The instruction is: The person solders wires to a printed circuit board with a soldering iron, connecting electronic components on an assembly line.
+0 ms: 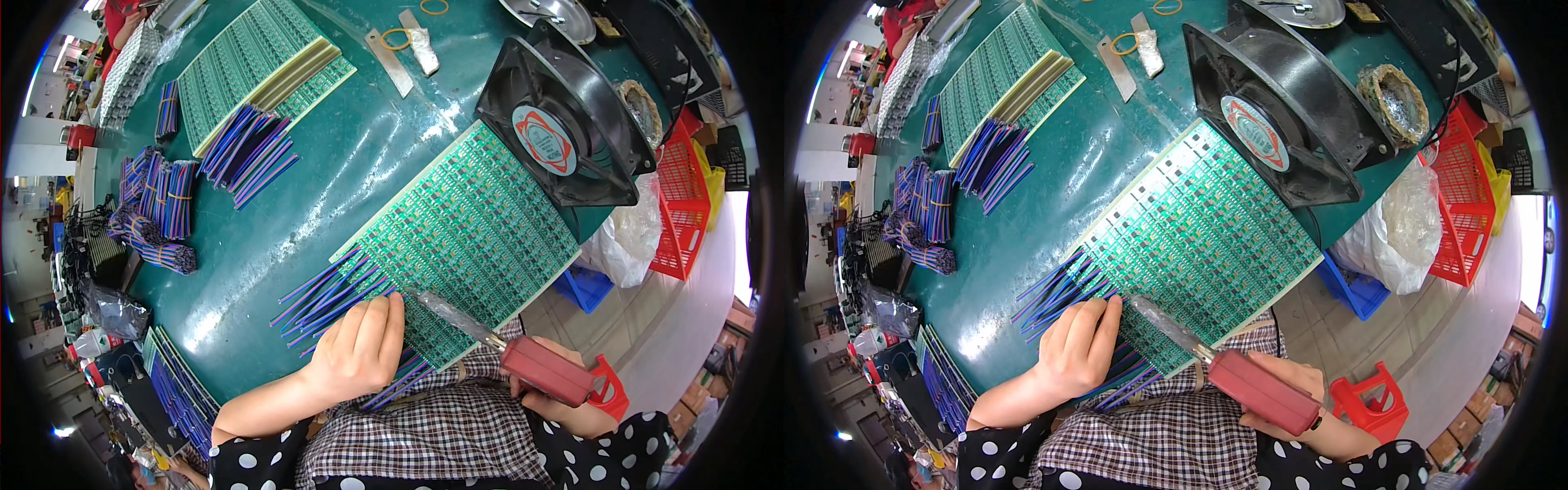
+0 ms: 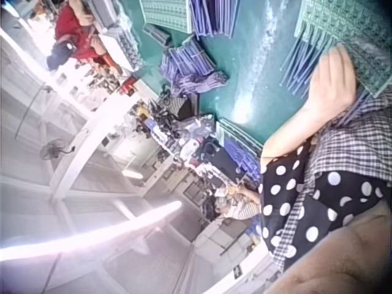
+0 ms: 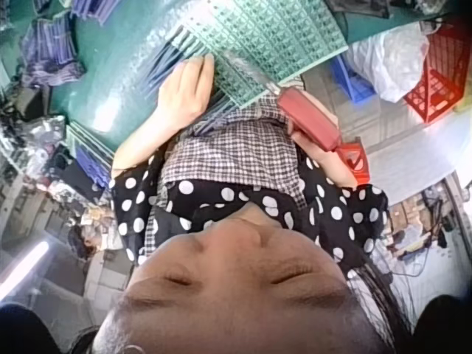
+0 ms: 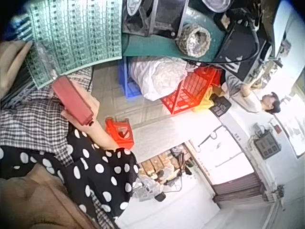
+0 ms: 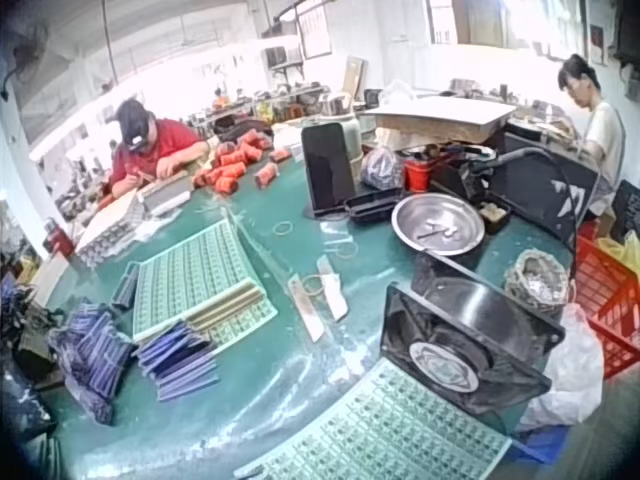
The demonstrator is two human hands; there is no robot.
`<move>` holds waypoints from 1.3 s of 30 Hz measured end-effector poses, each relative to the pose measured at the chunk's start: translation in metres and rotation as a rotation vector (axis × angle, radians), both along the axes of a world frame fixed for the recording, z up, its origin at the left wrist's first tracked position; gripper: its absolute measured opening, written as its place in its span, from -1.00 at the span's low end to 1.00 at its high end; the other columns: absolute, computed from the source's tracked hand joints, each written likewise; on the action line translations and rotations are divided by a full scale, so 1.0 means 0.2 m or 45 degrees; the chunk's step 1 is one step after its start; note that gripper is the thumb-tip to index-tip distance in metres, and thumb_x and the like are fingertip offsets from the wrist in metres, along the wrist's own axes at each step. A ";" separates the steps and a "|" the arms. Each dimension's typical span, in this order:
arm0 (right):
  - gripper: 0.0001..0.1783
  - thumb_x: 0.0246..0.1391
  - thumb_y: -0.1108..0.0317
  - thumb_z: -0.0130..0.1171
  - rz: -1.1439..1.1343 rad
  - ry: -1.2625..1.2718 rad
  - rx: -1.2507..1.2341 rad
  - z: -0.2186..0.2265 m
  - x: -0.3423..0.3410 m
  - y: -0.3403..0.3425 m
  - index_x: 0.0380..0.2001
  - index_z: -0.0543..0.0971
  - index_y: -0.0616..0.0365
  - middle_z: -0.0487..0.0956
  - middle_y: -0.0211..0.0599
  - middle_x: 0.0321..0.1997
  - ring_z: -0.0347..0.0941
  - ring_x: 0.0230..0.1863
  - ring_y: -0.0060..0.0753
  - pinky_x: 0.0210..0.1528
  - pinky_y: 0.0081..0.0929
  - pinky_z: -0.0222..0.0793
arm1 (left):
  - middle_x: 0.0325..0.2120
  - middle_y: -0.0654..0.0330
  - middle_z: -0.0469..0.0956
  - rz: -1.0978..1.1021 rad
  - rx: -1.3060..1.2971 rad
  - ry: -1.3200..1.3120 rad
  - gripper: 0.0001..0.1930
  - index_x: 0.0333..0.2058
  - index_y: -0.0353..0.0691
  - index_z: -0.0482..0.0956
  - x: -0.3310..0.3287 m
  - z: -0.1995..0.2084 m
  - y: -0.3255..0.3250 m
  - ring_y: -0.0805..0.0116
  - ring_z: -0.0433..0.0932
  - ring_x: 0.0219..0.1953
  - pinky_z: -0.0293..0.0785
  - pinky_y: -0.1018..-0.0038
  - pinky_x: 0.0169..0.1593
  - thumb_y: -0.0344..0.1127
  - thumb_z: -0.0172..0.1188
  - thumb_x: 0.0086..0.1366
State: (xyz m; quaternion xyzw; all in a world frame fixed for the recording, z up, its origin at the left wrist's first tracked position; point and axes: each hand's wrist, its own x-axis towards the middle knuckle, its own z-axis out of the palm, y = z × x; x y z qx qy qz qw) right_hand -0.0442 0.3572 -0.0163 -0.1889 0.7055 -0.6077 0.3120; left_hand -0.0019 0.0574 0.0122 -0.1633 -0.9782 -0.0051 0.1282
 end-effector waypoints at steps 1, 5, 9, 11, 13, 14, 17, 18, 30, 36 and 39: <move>-0.17 -0.21 0.10 0.49 -0.008 0.016 0.010 0.00 0.00 0.00 0.05 0.42 0.43 0.67 -0.29 -0.38 0.63 -0.45 -0.41 -0.37 -0.58 0.51 | -0.38 0.08 0.53 0.001 0.024 -0.010 -0.70 -0.26 -0.48 0.58 0.00 0.00 0.00 0.37 0.53 -0.40 0.48 0.63 -0.42 -0.46 0.18 -0.02; -0.16 -0.23 0.08 0.50 -0.024 -0.098 0.040 0.00 0.00 0.00 0.04 0.44 0.44 0.67 -0.21 -0.29 0.64 -0.41 -0.34 -0.35 -0.55 0.53 | -0.36 0.08 0.53 0.023 0.048 -0.034 -0.68 -0.25 -0.49 0.58 0.01 0.00 0.00 0.36 0.53 -0.39 0.48 0.62 -0.41 -0.45 0.17 -0.02; -0.17 -0.22 0.07 0.49 0.018 -0.137 0.059 0.01 -0.01 0.01 0.03 0.45 0.44 0.66 -0.17 -0.26 0.64 -0.39 -0.32 -0.33 -0.52 0.54 | -0.36 0.08 0.53 0.018 0.055 -0.037 -0.68 -0.25 -0.48 0.58 0.00 0.00 0.00 0.35 0.53 -0.39 0.49 0.61 -0.40 -0.45 0.17 -0.02; -0.18 -0.23 0.06 0.49 -0.005 -0.117 0.024 0.00 0.01 0.00 0.02 0.46 0.43 0.65 -0.15 -0.25 0.65 -0.37 -0.29 -0.31 -0.50 0.55 | -0.36 0.07 0.53 0.020 0.078 -0.040 -0.69 -0.25 -0.48 0.58 0.00 0.00 0.00 0.35 0.53 -0.39 0.49 0.60 -0.39 -0.44 0.17 -0.01; -0.18 -0.22 0.05 0.49 -0.027 -0.070 0.021 0.01 0.01 -0.01 0.01 0.46 0.42 0.65 -0.14 -0.25 0.65 -0.36 -0.28 -0.31 -0.50 0.55 | -0.36 0.07 0.53 0.025 0.077 -0.034 -0.69 -0.25 -0.47 0.58 0.01 -0.01 0.00 0.35 0.53 -0.39 0.49 0.60 -0.40 -0.44 0.18 -0.01; -0.19 -0.22 0.04 0.49 -0.051 -0.022 0.019 0.01 0.01 -0.02 0.01 0.47 0.42 0.65 -0.14 -0.24 0.65 -0.36 -0.27 -0.31 -0.49 0.56 | -0.36 0.07 0.53 0.029 0.077 -0.027 -0.69 -0.25 -0.47 0.59 0.01 -0.01 0.00 0.35 0.53 -0.39 0.49 0.61 -0.40 -0.44 0.18 -0.01; -0.20 -0.23 0.04 0.50 0.165 0.346 0.045 -0.01 -0.04 -0.02 -0.01 0.48 0.41 0.65 -0.12 -0.25 0.65 -0.35 -0.25 -0.31 -0.48 0.56 | -0.37 0.08 0.53 0.046 0.008 -0.026 -0.70 -0.26 -0.46 0.59 0.01 0.00 0.01 0.35 0.53 -0.40 0.48 0.61 -0.40 -0.45 0.18 -0.02; -0.20 -0.23 0.04 0.50 0.163 0.346 0.045 -0.02 -0.04 -0.02 -0.01 0.48 0.41 0.65 -0.12 -0.25 0.65 -0.35 -0.25 -0.31 -0.48 0.56 | -0.37 0.08 0.53 0.044 0.008 -0.026 -0.70 -0.26 -0.46 0.59 0.01 0.00 0.01 0.35 0.53 -0.40 0.48 0.61 -0.40 -0.45 0.18 -0.02; -0.21 -0.20 0.02 0.48 0.145 0.416 -0.012 -0.03 -0.01 0.04 -0.02 0.48 0.43 0.65 -0.11 -0.28 0.66 -0.32 -0.22 -0.28 -0.46 0.57 | -0.44 0.08 0.54 -0.043 -0.173 0.068 -0.77 -0.32 -0.50 0.59 -0.01 -0.01 0.02 0.36 0.54 -0.45 0.49 0.64 -0.42 -0.48 0.18 0.02; -0.20 -0.20 0.01 0.47 0.164 0.398 -0.021 -0.03 0.00 0.04 -0.02 0.48 0.43 0.65 -0.13 -0.28 0.65 -0.33 -0.23 -0.26 -0.47 0.57 | -0.45 0.08 0.54 -0.068 -0.213 0.082 -0.79 -0.34 -0.51 0.59 -0.01 -0.01 0.03 0.37 0.53 -0.45 0.49 0.65 -0.43 -0.50 0.21 0.02; -0.20 -0.22 0.01 0.49 0.128 0.286 0.067 0.00 0.00 0.01 -0.03 0.49 0.42 0.65 -0.13 -0.28 0.65 -0.35 -0.24 -0.27 -0.47 0.57 | -0.46 0.08 0.54 -0.067 -0.218 0.063 -0.80 -0.34 -0.51 0.59 -0.01 0.00 0.03 0.37 0.53 -0.46 0.48 0.65 -0.44 -0.51 0.22 0.02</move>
